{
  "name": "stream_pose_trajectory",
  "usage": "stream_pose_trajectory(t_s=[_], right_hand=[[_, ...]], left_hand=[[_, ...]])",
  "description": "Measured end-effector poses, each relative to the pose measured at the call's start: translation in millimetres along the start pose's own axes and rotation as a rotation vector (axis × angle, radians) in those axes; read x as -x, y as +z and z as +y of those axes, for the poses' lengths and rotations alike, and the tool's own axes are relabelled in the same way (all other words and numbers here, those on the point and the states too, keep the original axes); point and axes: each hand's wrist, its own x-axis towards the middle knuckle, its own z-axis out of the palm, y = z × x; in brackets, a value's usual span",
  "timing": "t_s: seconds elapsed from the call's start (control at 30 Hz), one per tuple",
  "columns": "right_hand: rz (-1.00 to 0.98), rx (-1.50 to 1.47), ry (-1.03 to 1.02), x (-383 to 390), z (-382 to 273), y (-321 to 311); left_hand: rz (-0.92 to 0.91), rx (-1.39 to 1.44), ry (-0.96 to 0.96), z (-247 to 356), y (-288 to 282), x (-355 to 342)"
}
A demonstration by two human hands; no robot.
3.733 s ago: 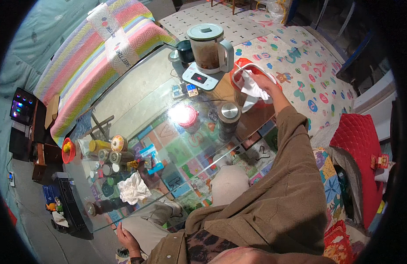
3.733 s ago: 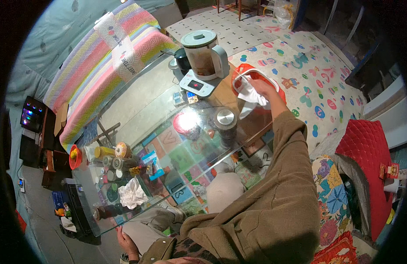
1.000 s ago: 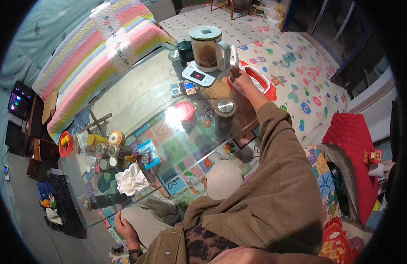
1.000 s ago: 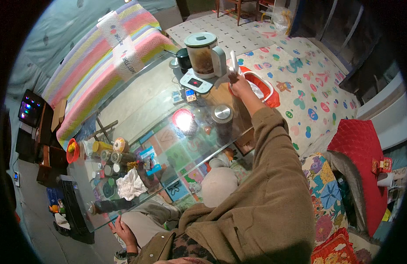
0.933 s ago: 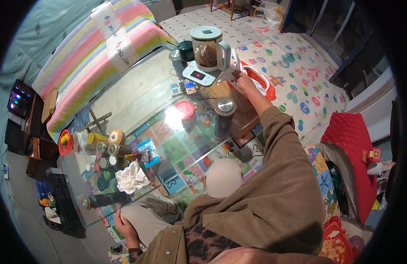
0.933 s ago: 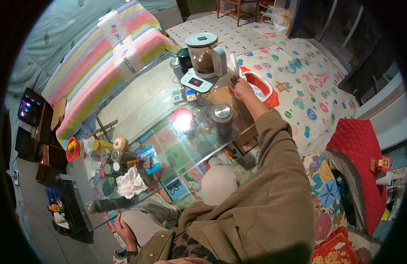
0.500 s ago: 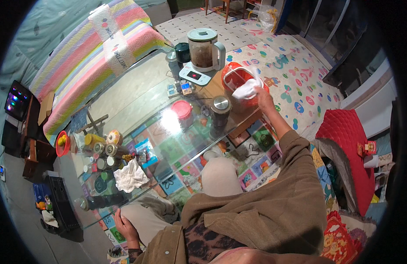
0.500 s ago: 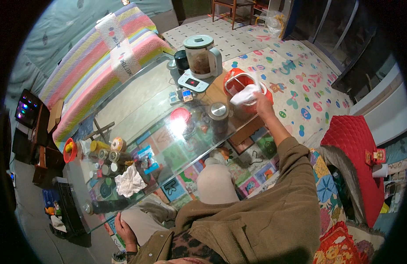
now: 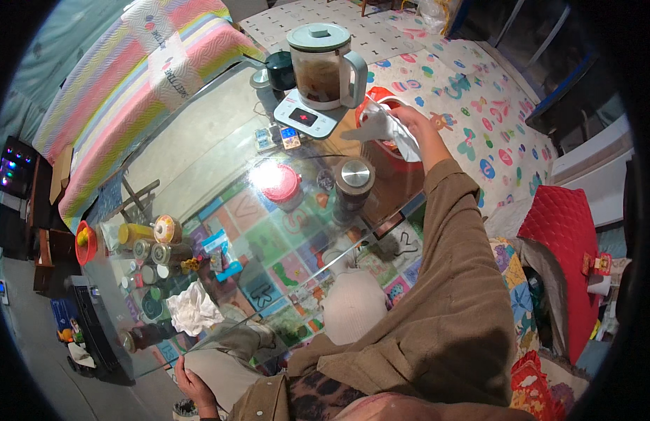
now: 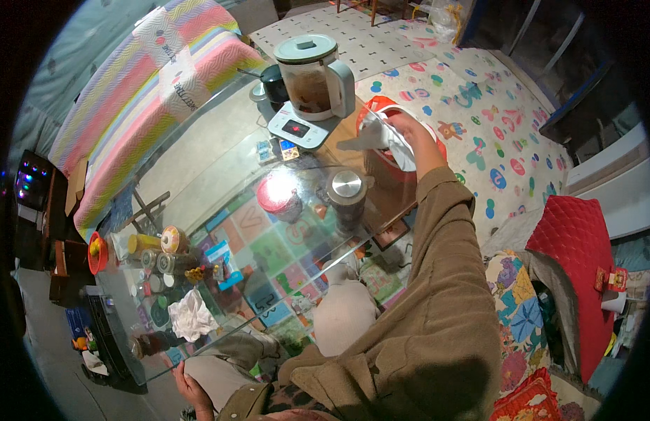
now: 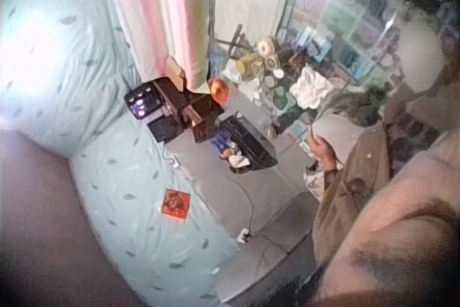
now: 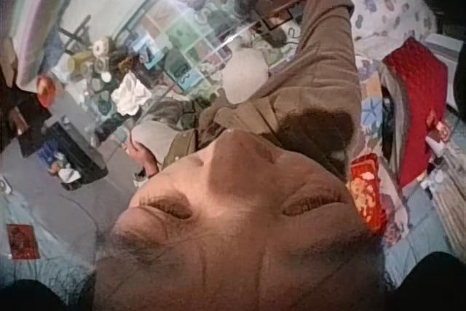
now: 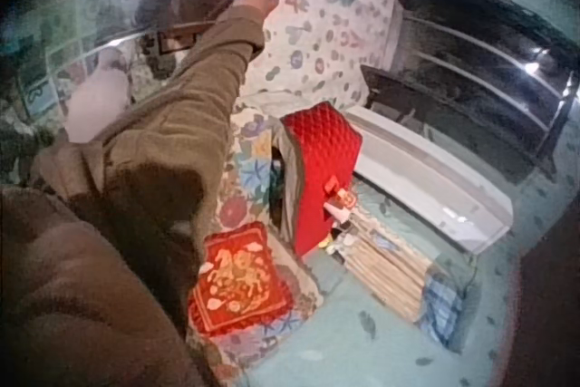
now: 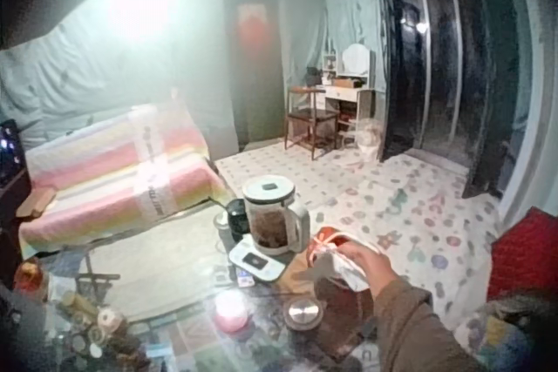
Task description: The person wipes a glass-top table with a white cloth, moving items like jars, a kettle, and a bowl of fruit aside to reach different areas. They repeatedly wipe the surface and reposition objects during the cleaning process.
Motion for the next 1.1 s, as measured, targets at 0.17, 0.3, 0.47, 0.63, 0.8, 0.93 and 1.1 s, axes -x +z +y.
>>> stream_pose_trajectory(t_s=[0.17,0.3,0.47,0.63,0.8,0.93,1.1], right_hand=[[0.061,-0.049,-0.034,-42.7,-27.2,24.6],[0.003,-0.124,-0.062,-52.6,-29.6,32.8],[0.056,0.098,-0.237,-59.1,-11.6,24.4],[0.183,0.539,-0.382,-68.4,-5.1,15.0],[0.14,0.275,-0.109,-38.4,1.3,11.4],[0.092,0.355,-0.21,-0.1,7.6,7.6],[0.15,0.549,-0.245,36.6,21.6,-7.4]], left_hand=[[-0.011,0.006,-0.007,-2.3,-0.6,-1.0],[-0.009,-0.014,0.032,-4.3,-0.9,-0.3],[0.006,0.02,0.001,-4.8,-0.2,-0.7],[0.01,-0.015,-0.001,-6.4,-0.4,0.2],[0.007,-0.031,0.03,-6.1,-1.7,0.3],[0.004,-0.045,-0.001,0.7,-2.2,0.9],[0.023,-0.079,-0.021,8.3,-2.2,2.8]])
